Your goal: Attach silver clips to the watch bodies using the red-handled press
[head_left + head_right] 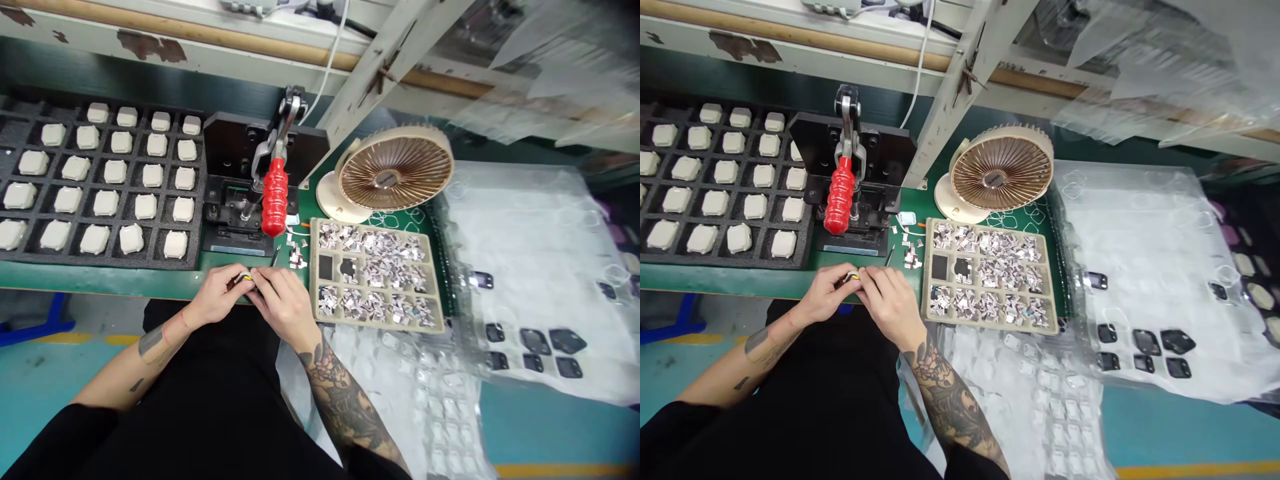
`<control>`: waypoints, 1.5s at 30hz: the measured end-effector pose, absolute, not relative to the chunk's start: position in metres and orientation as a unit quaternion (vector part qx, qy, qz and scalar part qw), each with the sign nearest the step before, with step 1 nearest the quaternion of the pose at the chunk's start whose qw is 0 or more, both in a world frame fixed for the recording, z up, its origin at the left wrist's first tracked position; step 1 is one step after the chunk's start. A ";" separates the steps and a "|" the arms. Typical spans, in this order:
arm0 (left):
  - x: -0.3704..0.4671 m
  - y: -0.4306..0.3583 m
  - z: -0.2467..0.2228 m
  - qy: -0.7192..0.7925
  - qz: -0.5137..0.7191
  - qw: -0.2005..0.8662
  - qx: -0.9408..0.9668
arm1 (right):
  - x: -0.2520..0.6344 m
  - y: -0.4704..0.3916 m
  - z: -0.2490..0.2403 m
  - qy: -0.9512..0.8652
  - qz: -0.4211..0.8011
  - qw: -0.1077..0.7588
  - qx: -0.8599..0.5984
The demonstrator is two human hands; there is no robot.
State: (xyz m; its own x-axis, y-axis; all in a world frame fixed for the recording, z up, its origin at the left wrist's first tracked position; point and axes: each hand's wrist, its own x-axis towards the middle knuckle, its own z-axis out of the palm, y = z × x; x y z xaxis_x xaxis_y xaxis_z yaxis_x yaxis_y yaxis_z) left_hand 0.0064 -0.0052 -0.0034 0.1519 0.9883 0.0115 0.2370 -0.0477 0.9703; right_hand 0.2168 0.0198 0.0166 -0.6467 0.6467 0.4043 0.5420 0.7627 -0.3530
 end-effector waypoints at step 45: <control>0.017 -0.008 -0.007 0.530 0.470 0.541 0.453 | 0.400 -0.093 -0.030 -0.417 -0.088 0.547 -0.721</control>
